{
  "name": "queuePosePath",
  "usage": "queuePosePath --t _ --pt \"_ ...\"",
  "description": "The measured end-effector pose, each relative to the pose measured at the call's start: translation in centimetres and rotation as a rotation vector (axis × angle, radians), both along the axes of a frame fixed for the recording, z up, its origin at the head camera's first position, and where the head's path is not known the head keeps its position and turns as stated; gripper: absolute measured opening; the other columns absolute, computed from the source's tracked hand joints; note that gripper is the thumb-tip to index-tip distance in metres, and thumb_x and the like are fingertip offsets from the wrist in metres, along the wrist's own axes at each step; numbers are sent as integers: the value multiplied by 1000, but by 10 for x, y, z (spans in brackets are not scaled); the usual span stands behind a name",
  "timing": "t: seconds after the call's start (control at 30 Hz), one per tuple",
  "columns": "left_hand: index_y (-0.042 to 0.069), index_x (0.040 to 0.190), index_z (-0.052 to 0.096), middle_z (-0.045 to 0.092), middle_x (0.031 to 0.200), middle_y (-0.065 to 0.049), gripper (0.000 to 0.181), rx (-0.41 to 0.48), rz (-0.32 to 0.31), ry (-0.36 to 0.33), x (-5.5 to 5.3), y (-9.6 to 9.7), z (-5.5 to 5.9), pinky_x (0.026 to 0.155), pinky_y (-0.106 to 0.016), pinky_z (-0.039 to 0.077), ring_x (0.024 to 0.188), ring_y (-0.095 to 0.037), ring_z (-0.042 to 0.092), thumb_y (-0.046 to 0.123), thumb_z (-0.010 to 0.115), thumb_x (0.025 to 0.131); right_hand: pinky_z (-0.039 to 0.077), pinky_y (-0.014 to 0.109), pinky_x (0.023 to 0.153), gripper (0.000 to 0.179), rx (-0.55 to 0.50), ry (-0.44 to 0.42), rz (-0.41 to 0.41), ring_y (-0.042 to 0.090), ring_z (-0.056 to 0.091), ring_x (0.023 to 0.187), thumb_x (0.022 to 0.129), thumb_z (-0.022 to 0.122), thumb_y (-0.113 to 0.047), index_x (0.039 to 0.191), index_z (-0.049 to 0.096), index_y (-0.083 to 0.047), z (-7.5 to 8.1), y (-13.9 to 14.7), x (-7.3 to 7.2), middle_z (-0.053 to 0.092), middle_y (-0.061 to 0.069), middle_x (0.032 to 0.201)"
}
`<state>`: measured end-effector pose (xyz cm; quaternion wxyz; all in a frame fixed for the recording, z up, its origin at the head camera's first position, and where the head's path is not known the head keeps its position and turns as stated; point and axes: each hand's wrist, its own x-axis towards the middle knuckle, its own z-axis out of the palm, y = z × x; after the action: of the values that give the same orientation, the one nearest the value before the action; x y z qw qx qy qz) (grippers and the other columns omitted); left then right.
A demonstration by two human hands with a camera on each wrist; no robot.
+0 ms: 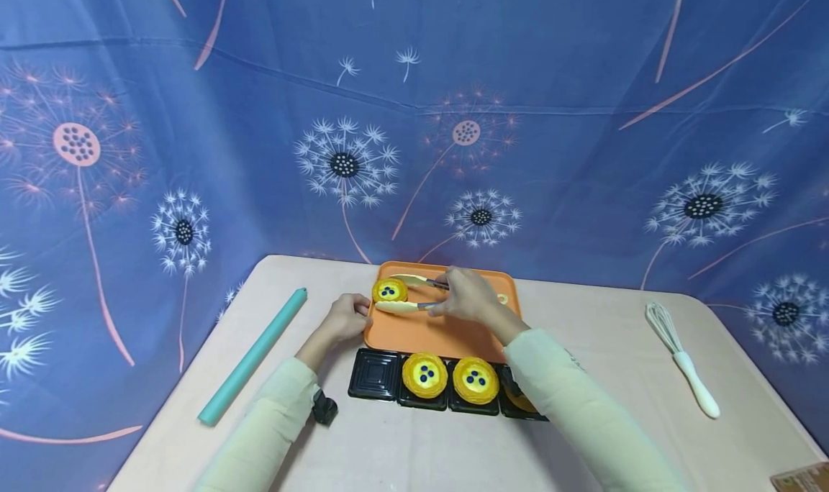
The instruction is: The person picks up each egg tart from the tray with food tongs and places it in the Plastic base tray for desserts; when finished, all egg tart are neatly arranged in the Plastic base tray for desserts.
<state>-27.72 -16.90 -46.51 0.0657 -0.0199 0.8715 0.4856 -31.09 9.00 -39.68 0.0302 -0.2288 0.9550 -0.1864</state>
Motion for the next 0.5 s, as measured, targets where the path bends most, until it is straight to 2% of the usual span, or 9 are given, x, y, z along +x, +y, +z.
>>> queuePosePath --t 0.13,0.23,0.37,0.5 --pt "-6 112 62 60 93 -11 32 7 4 -6 1 1 2 68 -29 49 84 -22 56 -5 64 80 43 32 62 47 -24 -11 5 17 54 67 75 88 -36 105 71 -4 3 0 1 69 9 119" --pt "-5 111 63 60 93 -10 30 8 8 -11 1 1 2 69 -29 48 84 -22 56 -5 64 81 45 31 62 49 -29 1 -4 19 57 71 75 88 -36 103 66 -3 6 1 2 68 10 118" --pt "-6 109 63 59 92 -10 29 6 7 0 1 0 0 67 -28 49 82 -22 55 -5 65 81 46 32 64 60 16 58 6 19 59 78 73 89 -39 116 69 -3 11 1 2 66 7 114" --pt "-6 109 63 59 92 -11 29 16 13 -3 0 0 0 65 -28 49 82 -22 56 -6 64 80 45 31 62 67 62 83 11 18 55 73 72 89 -41 124 68 -4 15 1 3 64 6 109"
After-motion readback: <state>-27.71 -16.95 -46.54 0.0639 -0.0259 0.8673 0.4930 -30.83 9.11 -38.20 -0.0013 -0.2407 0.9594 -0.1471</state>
